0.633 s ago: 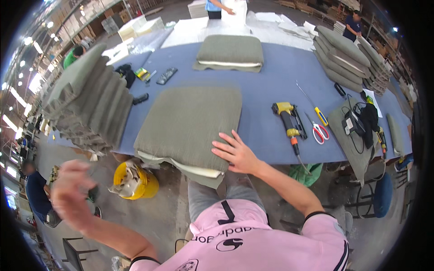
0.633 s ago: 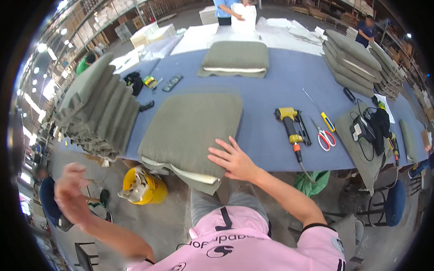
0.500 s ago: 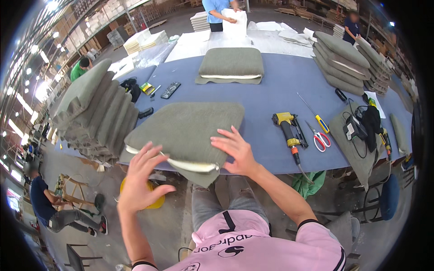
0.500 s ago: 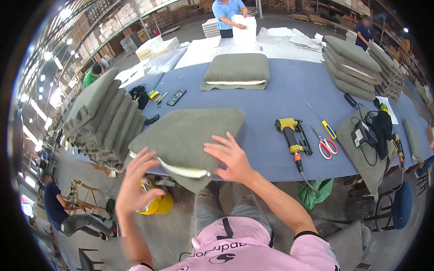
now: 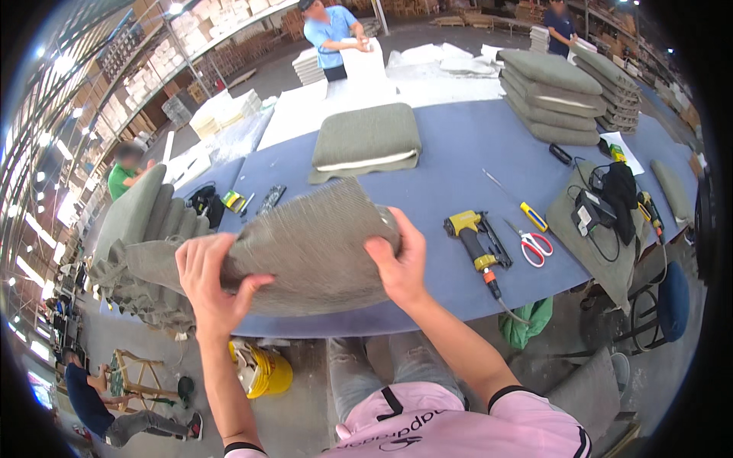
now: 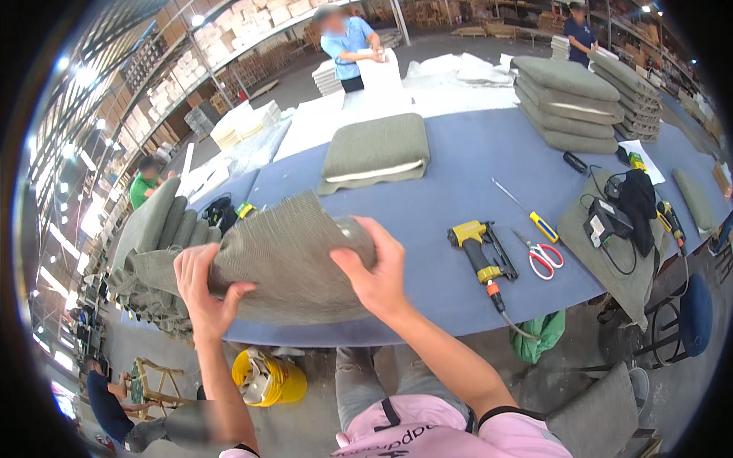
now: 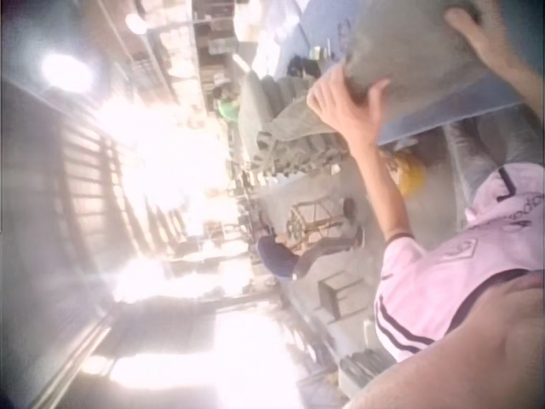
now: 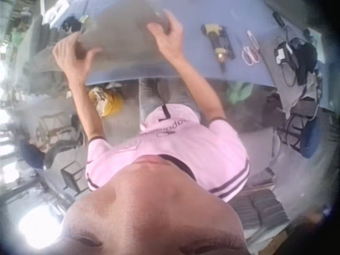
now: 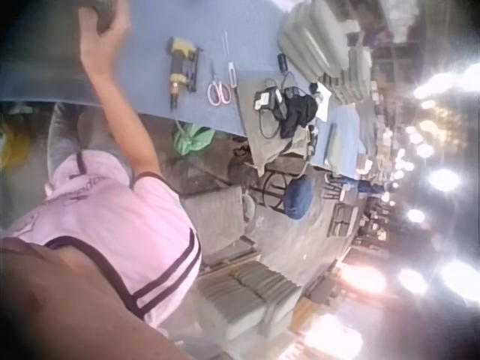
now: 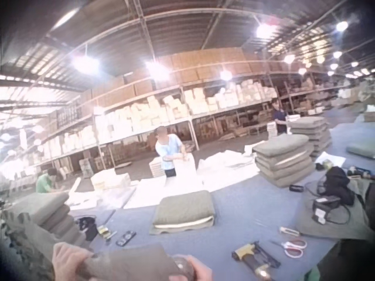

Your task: The person trims excess fabric from a cushion using scissors, folds the edges, and secures the fabric with a staple gun. They then use a utility knife to trim the edges and stack the finished cushion with others.

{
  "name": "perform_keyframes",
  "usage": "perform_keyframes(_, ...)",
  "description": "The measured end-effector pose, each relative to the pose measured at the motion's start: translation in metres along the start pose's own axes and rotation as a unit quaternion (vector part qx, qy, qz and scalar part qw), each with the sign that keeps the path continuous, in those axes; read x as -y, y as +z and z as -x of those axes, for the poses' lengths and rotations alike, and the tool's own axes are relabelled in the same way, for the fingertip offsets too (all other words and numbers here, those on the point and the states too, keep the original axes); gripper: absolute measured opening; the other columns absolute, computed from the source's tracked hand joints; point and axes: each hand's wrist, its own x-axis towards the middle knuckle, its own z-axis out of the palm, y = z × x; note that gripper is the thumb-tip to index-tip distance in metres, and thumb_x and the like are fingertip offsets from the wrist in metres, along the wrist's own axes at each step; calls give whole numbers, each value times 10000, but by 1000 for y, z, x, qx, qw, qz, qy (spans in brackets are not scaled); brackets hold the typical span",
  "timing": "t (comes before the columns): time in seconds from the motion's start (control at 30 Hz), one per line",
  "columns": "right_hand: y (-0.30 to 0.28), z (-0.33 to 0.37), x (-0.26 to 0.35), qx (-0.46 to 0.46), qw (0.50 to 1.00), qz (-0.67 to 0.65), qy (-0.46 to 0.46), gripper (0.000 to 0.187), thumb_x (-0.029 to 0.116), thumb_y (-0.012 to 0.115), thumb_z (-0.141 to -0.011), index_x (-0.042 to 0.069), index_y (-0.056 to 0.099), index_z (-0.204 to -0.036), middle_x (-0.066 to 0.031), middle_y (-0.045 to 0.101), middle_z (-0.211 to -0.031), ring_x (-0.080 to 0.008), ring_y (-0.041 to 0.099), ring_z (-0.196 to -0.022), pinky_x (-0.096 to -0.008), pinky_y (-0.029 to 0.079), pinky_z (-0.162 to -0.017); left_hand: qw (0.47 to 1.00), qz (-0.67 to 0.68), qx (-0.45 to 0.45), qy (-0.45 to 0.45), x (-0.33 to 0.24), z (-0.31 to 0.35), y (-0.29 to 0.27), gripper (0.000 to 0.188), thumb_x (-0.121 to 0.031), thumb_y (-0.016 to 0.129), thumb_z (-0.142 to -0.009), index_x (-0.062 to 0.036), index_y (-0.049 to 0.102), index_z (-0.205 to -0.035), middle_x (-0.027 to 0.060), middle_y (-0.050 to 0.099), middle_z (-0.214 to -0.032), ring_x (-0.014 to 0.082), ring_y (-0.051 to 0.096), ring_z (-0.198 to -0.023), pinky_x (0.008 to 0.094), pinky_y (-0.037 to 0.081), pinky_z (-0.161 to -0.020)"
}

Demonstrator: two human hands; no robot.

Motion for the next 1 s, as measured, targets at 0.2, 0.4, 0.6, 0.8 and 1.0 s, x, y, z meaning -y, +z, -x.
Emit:
perform_keyframes(0.2,15,0,-21,6,997,79,0,558,250,884,-973,-32,649,-1394,-179,784,-1198,-277,762,-1110,-387,574,-977,985,157,40,-65,-16,-37,-7,818,-322,904,-840,-44,599,-1547,199,620,-1533,420,572,-1419,509,427,-1195)
perform_keyframes(0.4,3,-1,-6,52,995,82,8,544,189,872,-965,-28,640,-1407,-180,778,-1248,-291,762,-1155,-410,579,-1005,973,163,102,128,-65,-124,29,677,-361,892,-882,-28,669,-1428,194,700,-1393,406,652,-1283,479,507,-1094)
perform_keyframes(0.6,-7,-5,15,95,993,-19,-68,537,95,811,-979,-6,599,-1463,-197,701,-1428,-299,682,-1340,-425,519,-1150,948,219,189,129,-58,-138,28,216,-184,837,-928,-32,692,-876,96,680,-808,330,612,-768,415,475,-734)
perform_keyframes(0.8,13,-6,13,80,983,-150,-69,379,6,699,-1055,26,536,-1397,-225,661,-1463,-315,639,-1393,-445,488,-1197,974,162,50,150,-57,-128,29,212,-186,872,-864,-80,712,-773,31,592,-674,244,521,-644,375,383,-650)
perform_keyframes(1.0,18,-18,14,117,977,-152,-97,280,4,721,-1050,39,549,-1268,-216,671,-1363,-311,671,-1325,-435,528,-1139,967,139,-55,207,-52,-117,24,277,-261,925,-784,-116,697,-725,-20,507,-612,208,439,-602,366,322,-613)
